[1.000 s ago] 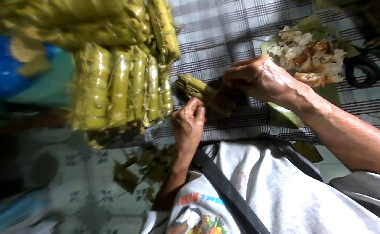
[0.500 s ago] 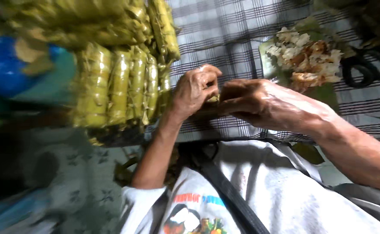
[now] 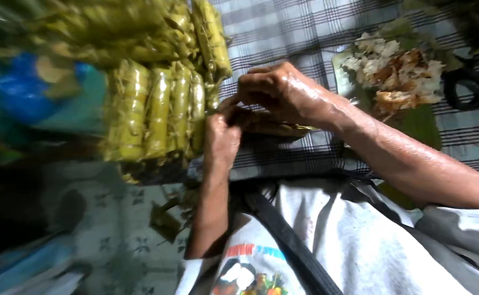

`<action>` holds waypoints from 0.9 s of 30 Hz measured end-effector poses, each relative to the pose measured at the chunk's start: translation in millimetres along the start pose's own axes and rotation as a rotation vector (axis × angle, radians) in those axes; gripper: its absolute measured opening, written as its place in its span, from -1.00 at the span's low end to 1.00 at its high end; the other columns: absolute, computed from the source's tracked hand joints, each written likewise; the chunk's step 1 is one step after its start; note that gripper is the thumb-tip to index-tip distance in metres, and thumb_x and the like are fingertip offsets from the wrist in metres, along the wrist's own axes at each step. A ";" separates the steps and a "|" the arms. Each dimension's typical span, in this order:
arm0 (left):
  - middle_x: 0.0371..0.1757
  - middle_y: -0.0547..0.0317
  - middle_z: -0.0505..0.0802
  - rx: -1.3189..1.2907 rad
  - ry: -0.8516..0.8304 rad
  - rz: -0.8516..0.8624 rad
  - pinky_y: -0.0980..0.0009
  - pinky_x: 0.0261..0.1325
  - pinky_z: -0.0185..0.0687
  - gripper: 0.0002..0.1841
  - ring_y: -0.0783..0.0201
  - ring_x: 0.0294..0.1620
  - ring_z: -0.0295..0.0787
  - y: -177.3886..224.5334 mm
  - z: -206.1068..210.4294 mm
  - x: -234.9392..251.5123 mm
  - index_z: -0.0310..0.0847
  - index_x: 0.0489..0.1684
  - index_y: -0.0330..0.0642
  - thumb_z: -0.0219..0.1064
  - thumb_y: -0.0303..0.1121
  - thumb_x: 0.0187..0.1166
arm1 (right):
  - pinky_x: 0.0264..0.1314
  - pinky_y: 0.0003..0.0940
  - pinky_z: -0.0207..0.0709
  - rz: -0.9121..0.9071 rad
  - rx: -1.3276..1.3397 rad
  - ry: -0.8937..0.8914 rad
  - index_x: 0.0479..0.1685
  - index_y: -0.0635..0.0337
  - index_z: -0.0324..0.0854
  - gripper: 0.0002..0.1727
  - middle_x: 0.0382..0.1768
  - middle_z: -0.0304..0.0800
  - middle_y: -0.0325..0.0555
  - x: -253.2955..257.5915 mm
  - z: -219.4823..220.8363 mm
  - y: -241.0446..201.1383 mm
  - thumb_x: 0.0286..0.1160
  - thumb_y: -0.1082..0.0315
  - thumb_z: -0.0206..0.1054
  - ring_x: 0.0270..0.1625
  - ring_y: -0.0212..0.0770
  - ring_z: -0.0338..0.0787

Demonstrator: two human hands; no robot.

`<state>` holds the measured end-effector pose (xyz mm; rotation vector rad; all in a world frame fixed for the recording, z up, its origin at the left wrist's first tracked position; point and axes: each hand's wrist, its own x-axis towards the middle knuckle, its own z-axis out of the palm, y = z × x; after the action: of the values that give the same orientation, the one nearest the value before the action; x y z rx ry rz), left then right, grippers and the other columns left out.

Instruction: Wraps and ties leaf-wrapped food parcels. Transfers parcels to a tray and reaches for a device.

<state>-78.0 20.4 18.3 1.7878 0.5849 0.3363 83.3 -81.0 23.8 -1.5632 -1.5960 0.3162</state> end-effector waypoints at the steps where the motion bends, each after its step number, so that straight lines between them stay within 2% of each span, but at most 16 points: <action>1: 0.11 0.28 0.85 -0.011 0.010 0.006 0.54 0.07 0.73 -0.79 0.56 -0.03 0.78 -0.8 0.4 -1.2 0.76 0.05 -0.25 0.37 -0.60 0.53 | -0.14 -0.28 0.65 0.010 0.002 0.022 -0.20 0.28 0.75 -0.84 -0.31 0.78 -0.02 -3.4 4.7 4.1 0.56 0.54 0.23 -0.27 -0.18 0.77; 3: 0.36 0.23 0.76 -0.003 0.010 0.046 0.51 0.16 0.73 -0.83 0.50 0.15 0.76 -4.2 0.4 -2.2 0.79 -0.06 -0.28 0.40 -0.61 0.47 | -0.12 -0.27 0.65 0.022 0.021 0.062 -0.26 0.27 0.78 -0.88 -0.31 0.80 -0.01 -11.4 14.2 7.9 0.48 0.52 0.31 -0.24 -0.17 0.79; 5: 0.47 0.17 0.70 0.082 0.021 0.102 0.45 0.20 0.73 -0.90 0.42 0.25 0.73 -6.7 1.3 -2.2 0.80 -0.22 -0.31 0.42 -0.63 0.41 | -0.08 -0.26 0.69 0.040 0.025 0.085 -0.24 0.26 0.82 -0.88 -0.29 0.84 -0.02 -18.7 18.7 6.8 0.44 0.49 0.36 -0.22 -0.18 0.83; 8: 0.48 0.08 0.70 0.311 0.070 0.221 0.36 0.28 0.70 -0.96 0.32 0.31 0.73 -6.4 3.5 -0.8 0.73 -0.40 -0.33 0.44 -0.62 0.39 | -0.09 -0.25 0.66 0.065 -0.008 0.040 -0.26 0.24 0.79 -0.88 -0.26 0.80 -0.04 -26.7 18.9 6.3 0.46 0.41 0.35 -0.19 -0.16 0.81; 10: 0.50 0.05 0.69 0.432 0.090 0.289 0.28 0.38 0.62 -0.92 0.23 0.39 0.69 -6.1 4.1 1.6 0.71 -0.47 -0.32 0.45 -0.58 0.40 | -0.05 -0.24 0.67 0.092 -0.016 -0.006 -0.20 0.20 0.80 -0.85 -0.21 0.79 -0.06 -28.1 17.5 4.6 0.46 0.32 0.38 -0.13 -0.16 0.79; 13: 0.52 0.00 0.67 0.529 0.118 0.374 0.25 0.46 0.57 -0.93 0.16 0.46 0.64 -6.0 5.5 4.5 0.72 -0.48 -0.30 0.45 -0.59 0.37 | -0.05 -0.19 0.65 0.135 -0.018 0.001 -0.24 0.23 0.78 -0.87 -0.23 0.75 -0.02 -26.3 20.9 3.6 0.45 0.34 0.42 -0.14 -0.11 0.78; 15: 0.54 -0.02 0.65 0.545 0.163 0.419 0.29 0.51 0.54 -0.92 0.14 0.52 0.58 -7.2 8.1 4.6 0.72 -0.51 -0.28 0.43 -0.62 0.33 | 0.00 -0.25 0.66 0.145 0.021 0.017 -0.26 0.24 0.79 -0.88 -0.18 0.75 -0.01 -26.0 22.2 6.2 0.44 0.37 0.41 -0.09 -0.15 0.77; 18: 0.60 -0.06 0.58 0.398 0.197 0.445 0.26 0.61 0.45 -0.91 0.09 0.64 0.44 -13.1 12.4 4.5 0.69 -0.54 -0.28 0.40 -0.63 0.30 | 0.11 -0.39 0.63 0.164 0.138 0.015 -0.25 0.25 0.81 -0.88 -0.08 0.77 -0.01 -28.0 17.9 8.9 0.43 0.41 0.39 0.00 -0.25 0.76; 23: 0.72 0.07 0.47 -0.015 0.135 0.286 0.28 0.54 0.49 -0.88 0.22 0.66 0.41 -20.8 18.8 6.1 0.62 -0.53 -0.23 0.32 -0.61 0.38 | 0.10 -0.55 0.59 0.267 0.232 0.080 -0.22 0.15 0.89 -0.84 -0.10 0.83 -0.16 -35.5 14.0 6.8 0.47 0.29 0.43 -0.01 -0.43 0.75; 27: 0.76 0.20 0.43 -0.079 0.089 0.129 0.32 0.38 0.57 -0.81 0.32 0.56 0.49 -17.1 21.2 4.2 0.58 -0.59 -0.27 0.20 -0.62 0.45 | 0.08 -0.47 0.68 0.277 0.175 0.151 -0.10 0.23 0.82 -0.79 -0.08 0.79 -0.07 -40.6 19.7 3.7 0.49 0.27 0.44 -0.04 -0.34 0.79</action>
<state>-67.5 9.1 -4.5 1.7446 0.5123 0.5228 65.8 -109.9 -6.5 -1.6305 -1.2043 0.4644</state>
